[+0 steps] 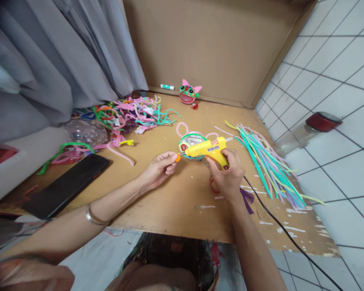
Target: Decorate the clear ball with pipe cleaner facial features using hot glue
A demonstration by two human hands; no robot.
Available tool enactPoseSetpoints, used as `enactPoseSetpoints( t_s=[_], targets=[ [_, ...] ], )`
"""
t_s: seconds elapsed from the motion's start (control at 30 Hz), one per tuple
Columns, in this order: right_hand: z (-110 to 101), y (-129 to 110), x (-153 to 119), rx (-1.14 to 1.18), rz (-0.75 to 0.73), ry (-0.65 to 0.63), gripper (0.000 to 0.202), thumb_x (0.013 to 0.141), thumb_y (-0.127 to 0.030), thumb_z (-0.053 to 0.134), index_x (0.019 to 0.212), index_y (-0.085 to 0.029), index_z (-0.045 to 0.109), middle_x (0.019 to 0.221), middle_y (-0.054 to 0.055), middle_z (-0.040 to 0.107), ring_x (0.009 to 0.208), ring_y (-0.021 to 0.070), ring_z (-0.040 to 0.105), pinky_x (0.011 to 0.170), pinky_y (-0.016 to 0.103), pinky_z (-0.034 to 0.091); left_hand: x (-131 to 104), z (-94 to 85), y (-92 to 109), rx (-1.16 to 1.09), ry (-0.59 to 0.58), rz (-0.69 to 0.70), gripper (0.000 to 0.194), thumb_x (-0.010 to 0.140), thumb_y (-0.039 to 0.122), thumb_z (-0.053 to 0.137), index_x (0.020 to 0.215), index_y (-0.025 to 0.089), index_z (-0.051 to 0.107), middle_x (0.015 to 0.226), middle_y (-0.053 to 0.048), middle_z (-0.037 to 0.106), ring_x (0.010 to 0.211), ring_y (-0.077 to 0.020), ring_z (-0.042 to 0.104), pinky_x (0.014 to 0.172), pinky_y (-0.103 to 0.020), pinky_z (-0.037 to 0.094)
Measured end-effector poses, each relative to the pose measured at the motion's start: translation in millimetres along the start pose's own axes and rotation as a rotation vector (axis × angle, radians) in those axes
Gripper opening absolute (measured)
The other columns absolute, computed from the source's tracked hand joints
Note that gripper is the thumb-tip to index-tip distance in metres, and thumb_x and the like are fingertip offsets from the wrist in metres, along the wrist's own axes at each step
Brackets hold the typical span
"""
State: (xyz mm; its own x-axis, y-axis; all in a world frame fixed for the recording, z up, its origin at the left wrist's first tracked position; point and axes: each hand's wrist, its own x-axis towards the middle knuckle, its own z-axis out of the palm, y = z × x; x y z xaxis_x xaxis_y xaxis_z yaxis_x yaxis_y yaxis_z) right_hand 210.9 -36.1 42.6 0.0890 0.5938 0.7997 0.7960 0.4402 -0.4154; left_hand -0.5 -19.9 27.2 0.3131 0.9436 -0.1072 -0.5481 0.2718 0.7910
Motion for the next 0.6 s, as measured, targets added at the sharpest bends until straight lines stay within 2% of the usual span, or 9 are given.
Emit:
enactPoseSetpoints(
  t_s=[0.3,0.6],
  targets=[
    [0.1,-0.6,-0.2,-0.001,0.000,0.004,0.027,0.074,-0.038,0.071,0.088,-0.021,0.055,0.079,0.001,0.059,0.072,0.0169,0.059,0.066,0.030,0.048,-0.7,0.9,0.7,0.006,0.017,-0.007,0.036,0.058,0.034,0.085,0.068,0.012,0.059,0.053,0.005,0.046,0.044,-0.0012,0.030,0.043,-0.016,0.016],
    [-1.0,0.5,0.4,-0.001,-0.005,-0.005,0.026,0.074,-0.037,0.071,0.086,-0.020,0.055,0.079,0.001,0.060,0.072,0.0166,0.058,0.066,0.030,0.048,-0.6,1.3,0.0,0.014,0.004,0.006,0.040,0.054,0.038,0.087,0.067,0.012,0.060,0.053,0.006,0.046,0.044,-0.0014,0.030,0.042,-0.017,0.017]
  ],
)
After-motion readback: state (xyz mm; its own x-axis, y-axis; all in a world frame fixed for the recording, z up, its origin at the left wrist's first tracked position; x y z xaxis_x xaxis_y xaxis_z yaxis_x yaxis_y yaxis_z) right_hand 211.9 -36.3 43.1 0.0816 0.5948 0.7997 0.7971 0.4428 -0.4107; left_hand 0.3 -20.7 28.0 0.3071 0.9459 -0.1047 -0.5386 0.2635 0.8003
